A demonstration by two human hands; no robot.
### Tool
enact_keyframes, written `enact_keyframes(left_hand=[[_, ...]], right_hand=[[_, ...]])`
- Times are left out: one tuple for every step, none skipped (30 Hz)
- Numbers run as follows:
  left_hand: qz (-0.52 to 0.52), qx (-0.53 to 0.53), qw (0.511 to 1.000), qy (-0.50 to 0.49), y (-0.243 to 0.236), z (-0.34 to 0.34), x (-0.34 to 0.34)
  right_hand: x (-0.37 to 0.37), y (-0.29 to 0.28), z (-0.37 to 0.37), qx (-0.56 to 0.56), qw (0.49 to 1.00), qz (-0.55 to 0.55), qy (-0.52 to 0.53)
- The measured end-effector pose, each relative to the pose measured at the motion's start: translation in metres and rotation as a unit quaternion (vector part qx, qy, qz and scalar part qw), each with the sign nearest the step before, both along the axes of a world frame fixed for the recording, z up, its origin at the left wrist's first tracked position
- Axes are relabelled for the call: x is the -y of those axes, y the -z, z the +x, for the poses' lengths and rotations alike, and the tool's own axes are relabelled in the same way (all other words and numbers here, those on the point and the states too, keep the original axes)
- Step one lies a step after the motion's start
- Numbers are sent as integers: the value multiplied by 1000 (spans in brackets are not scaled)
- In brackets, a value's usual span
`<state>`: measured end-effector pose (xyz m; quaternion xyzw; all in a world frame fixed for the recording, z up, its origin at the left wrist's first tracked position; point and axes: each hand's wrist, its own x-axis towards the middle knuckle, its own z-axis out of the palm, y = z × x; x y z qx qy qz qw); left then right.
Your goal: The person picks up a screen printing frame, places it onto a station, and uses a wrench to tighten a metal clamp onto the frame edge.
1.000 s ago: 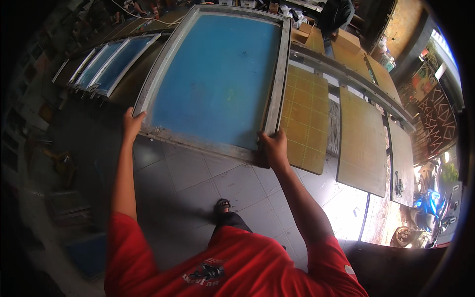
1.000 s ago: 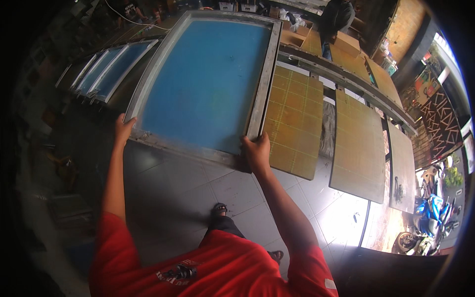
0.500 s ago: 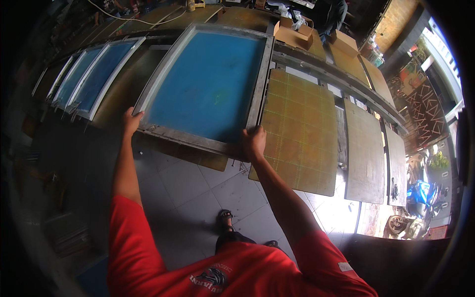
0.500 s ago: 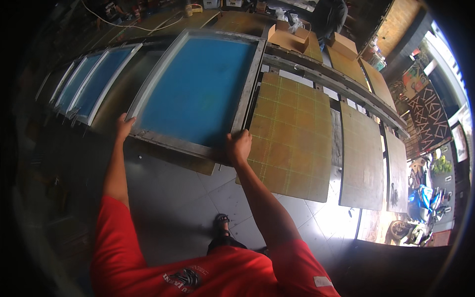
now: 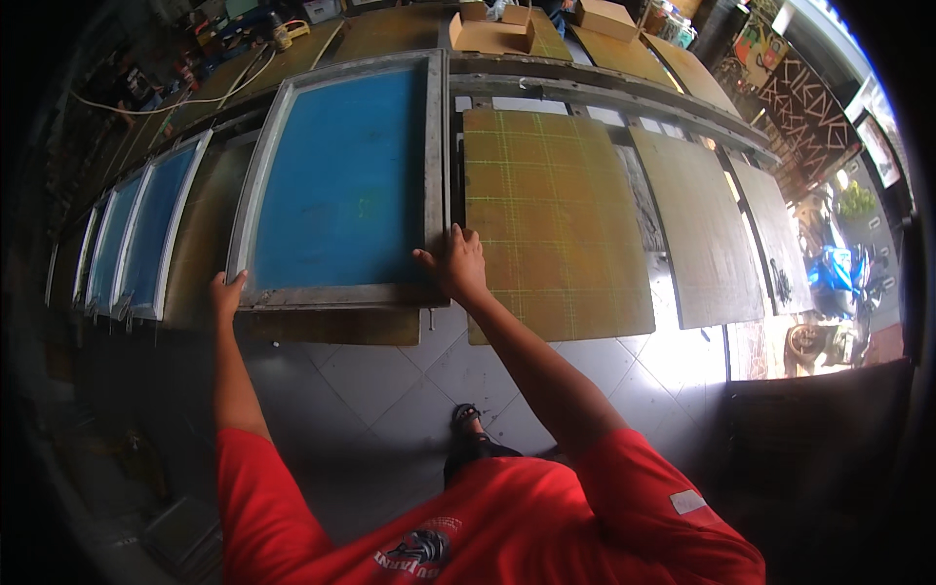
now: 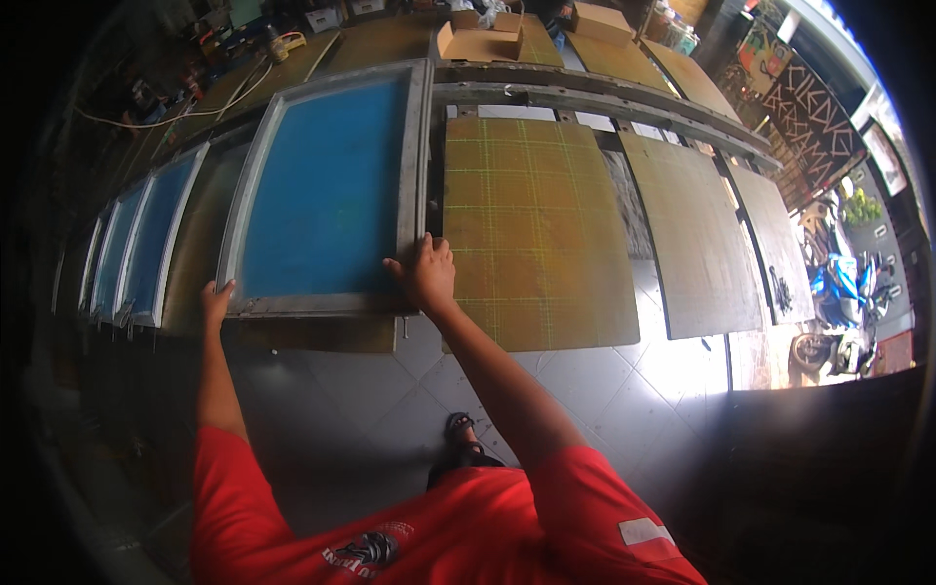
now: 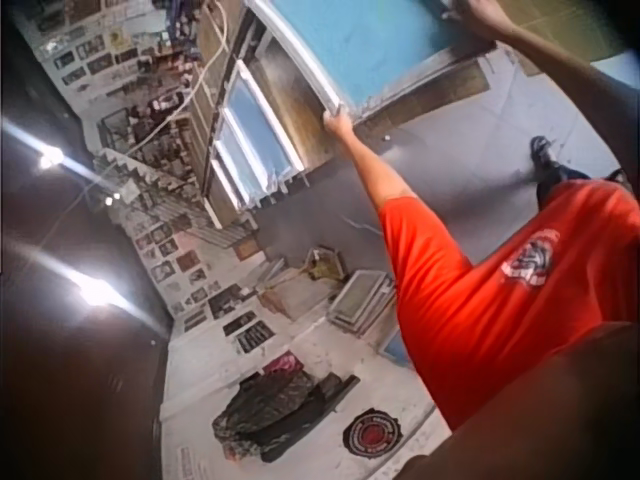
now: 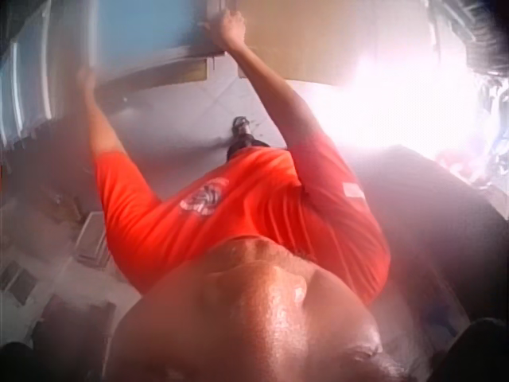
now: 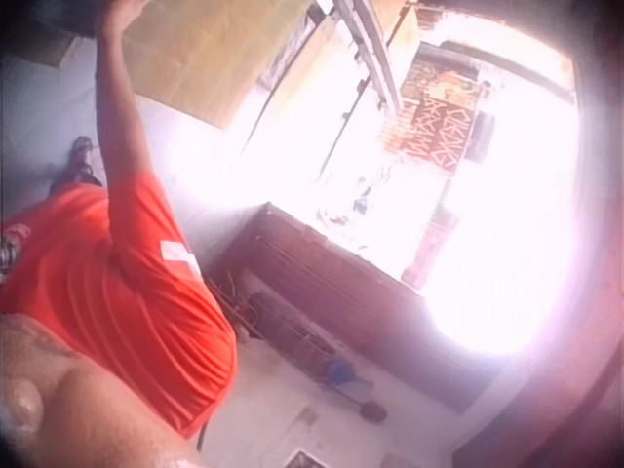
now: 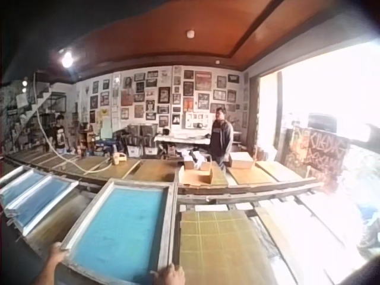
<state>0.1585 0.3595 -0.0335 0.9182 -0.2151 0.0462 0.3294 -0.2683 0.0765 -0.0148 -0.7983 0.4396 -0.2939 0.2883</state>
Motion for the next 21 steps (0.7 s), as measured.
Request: enact_keyframes(left_hand=[[28, 3, 1000, 4, -6, 1, 4], [71, 22, 997, 11, -13, 0, 0], [34, 72, 997, -7, -16, -13, 13], [-8, 121, 992, -21, -20, -29, 28], [-65, 163, 984, 7, -26, -44, 34], [-101, 201, 973, 54, -31, -83, 56], [-143, 200, 964, 96, -41, -132, 67], [-183, 191, 953, 150, -44, -176, 72], [-191, 118, 958, 179, -44, -236, 98], [-269, 65, 926, 258, -26, -282, 111], [-301, -18, 899, 318, -9, -341, 127], [-283, -105, 865, 401, 2, -407, 141], [-254, -195, 826, 464, 14, -472, 154], [-198, -200, 794, 539, 23, -530, 164], [-147, -196, 758, 605, 27, -590, 171], [-73, -212, 714, 664, 30, -641, 176], [7, -223, 662, 715, 29, -684, 178], [57, -229, 618, 750, 30, -722, 180], [112, -233, 568, 782, 30, -755, 183], [158, -253, 530, 793, 29, -786, 188], [225, -257, 508, 790, 48, -804, 195]], right_hand=[[0, 0, -11, 23, 1000, -18, -1], [-5, -15, -34, 37, 999, 16, -28], [-9, -16, -64, 51, 997, 38, -43], [-15, -16, -99, 66, 995, 57, -56], [-21, -18, -134, 88, 991, 68, -71], [-30, -15, -175, 92, 989, 94, -62], [-45, -11, -218, 99, 986, 118, -62], [-58, -4, -262, 88, 982, 158, -55], [-72, 13, -310, 82, 976, 201, -31], [-91, 26, -353, 84, 964, 252, 18], [-109, 42, -395, 89, 947, 301, 69], [-128, 62, -434, 102, 927, 331, 143], [-153, 88, -472, 118, 897, 367, 216], [-176, 123, -508, 160, 879, 363, 266], [-197, 147, -543, 199, 857, 352, 320], [-216, 152, -573, 229, 825, 349, 381], [-237, 162, -602, 215, 810, 330, 434], [-256, 176, -631, 198, 793, 315, 482], [-276, 191, -655, 181, 770, 305, 530], [-294, 204, -675, 228, 727, 300, 573], [-312, 217, -694, 270, 682, 291, 614]])
